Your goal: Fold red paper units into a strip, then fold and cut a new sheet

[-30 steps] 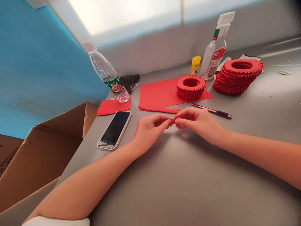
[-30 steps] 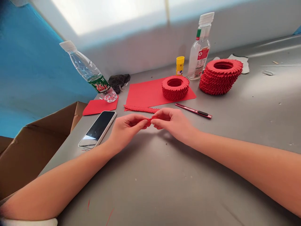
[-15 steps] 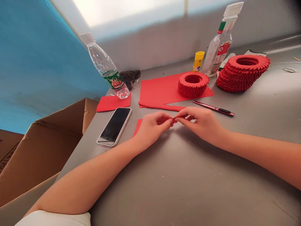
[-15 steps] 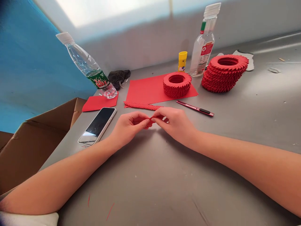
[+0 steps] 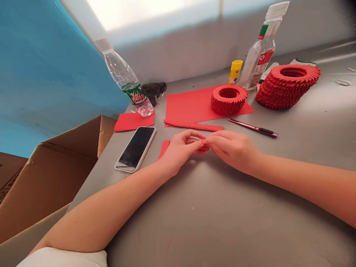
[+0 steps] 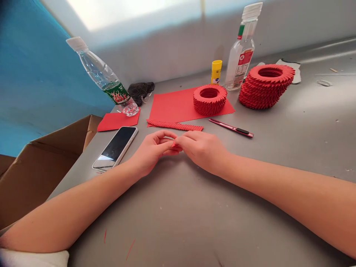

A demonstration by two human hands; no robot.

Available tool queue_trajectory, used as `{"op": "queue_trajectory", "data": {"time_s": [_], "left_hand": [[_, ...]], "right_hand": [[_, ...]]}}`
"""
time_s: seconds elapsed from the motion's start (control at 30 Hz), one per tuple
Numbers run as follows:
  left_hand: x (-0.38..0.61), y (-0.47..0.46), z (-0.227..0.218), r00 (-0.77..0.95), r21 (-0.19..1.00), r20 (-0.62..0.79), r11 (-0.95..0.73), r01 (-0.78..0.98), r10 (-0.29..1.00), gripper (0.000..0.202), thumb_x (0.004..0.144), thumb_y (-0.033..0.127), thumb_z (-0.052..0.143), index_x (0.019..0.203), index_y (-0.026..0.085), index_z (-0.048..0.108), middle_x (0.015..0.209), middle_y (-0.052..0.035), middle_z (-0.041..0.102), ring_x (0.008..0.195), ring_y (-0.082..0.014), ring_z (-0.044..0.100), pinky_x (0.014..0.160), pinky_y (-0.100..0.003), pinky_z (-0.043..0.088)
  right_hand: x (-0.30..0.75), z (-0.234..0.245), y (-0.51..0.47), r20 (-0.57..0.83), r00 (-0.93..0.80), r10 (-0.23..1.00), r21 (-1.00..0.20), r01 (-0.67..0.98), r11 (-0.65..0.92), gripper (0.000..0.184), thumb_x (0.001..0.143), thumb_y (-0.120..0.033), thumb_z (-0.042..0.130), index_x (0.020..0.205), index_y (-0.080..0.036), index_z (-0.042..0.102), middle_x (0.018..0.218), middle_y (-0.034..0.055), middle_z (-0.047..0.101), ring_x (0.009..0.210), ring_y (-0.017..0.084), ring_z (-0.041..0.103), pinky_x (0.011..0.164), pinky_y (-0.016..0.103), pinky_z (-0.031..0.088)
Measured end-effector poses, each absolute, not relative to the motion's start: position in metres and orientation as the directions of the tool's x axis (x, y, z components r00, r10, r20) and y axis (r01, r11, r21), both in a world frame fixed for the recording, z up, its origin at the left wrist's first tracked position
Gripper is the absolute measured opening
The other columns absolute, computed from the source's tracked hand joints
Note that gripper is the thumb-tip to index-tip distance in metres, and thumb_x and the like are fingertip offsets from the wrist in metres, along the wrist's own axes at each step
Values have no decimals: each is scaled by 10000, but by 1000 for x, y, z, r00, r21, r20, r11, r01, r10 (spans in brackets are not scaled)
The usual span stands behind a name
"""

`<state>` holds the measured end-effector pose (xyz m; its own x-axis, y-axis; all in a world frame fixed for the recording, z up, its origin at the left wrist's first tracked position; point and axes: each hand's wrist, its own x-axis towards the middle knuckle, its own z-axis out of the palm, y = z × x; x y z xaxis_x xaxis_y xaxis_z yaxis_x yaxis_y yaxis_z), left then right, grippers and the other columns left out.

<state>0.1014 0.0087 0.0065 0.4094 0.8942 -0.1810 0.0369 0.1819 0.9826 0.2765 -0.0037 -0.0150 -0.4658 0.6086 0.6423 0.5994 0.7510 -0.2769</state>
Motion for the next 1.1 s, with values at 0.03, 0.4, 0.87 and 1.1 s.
{"op": "queue_trajectory", "data": {"time_s": [0.03, 0.4, 0.87, 1.1], "left_hand": [[101, 9, 7, 412, 981, -185, 196, 16, 892, 185, 746, 208, 619, 914, 151, 568, 757, -33, 676, 758, -158, 652, 741, -315, 515], [98, 7, 7, 411, 974, 139, -198, 107, 901, 296, 786, 153, 584, 1076, 202, 547, 905, -25, 692, 855, -155, 643, 789, -282, 505], [95, 4, 0, 455, 722, 361, -553, 416, 814, 486, 839, 175, 523, 1293, 289, 393, 956, 38, 688, 847, -108, 651, 826, -218, 486], [95, 2, -1, 544, 513, 363, -650, 561, 757, 566, 850, 190, 503, 1353, 310, 274, 863, 52, 692, 742, -104, 648, 707, -192, 480]], "right_hand": [[277, -15, -3, 647, -471, 600, -269, 595, 757, 196, 808, -87, 459, 862, -207, 604, 845, 28, 669, 740, 136, 603, 660, 255, 473], [282, -3, -5, 407, -258, 876, -771, 416, 481, 225, 810, -296, 547, 1018, -231, 604, 907, 34, 646, 782, 154, 605, 613, 269, 513], [279, -7, -4, 383, -320, 867, -731, 468, 496, 77, 830, -219, 503, 827, -197, 577, 835, 14, 600, 749, 123, 545, 609, 234, 467], [279, -5, -6, 434, -357, 827, -651, 510, 562, 101, 817, -187, 518, 779, -196, 611, 707, -15, 613, 639, 109, 511, 608, 249, 428]]}}
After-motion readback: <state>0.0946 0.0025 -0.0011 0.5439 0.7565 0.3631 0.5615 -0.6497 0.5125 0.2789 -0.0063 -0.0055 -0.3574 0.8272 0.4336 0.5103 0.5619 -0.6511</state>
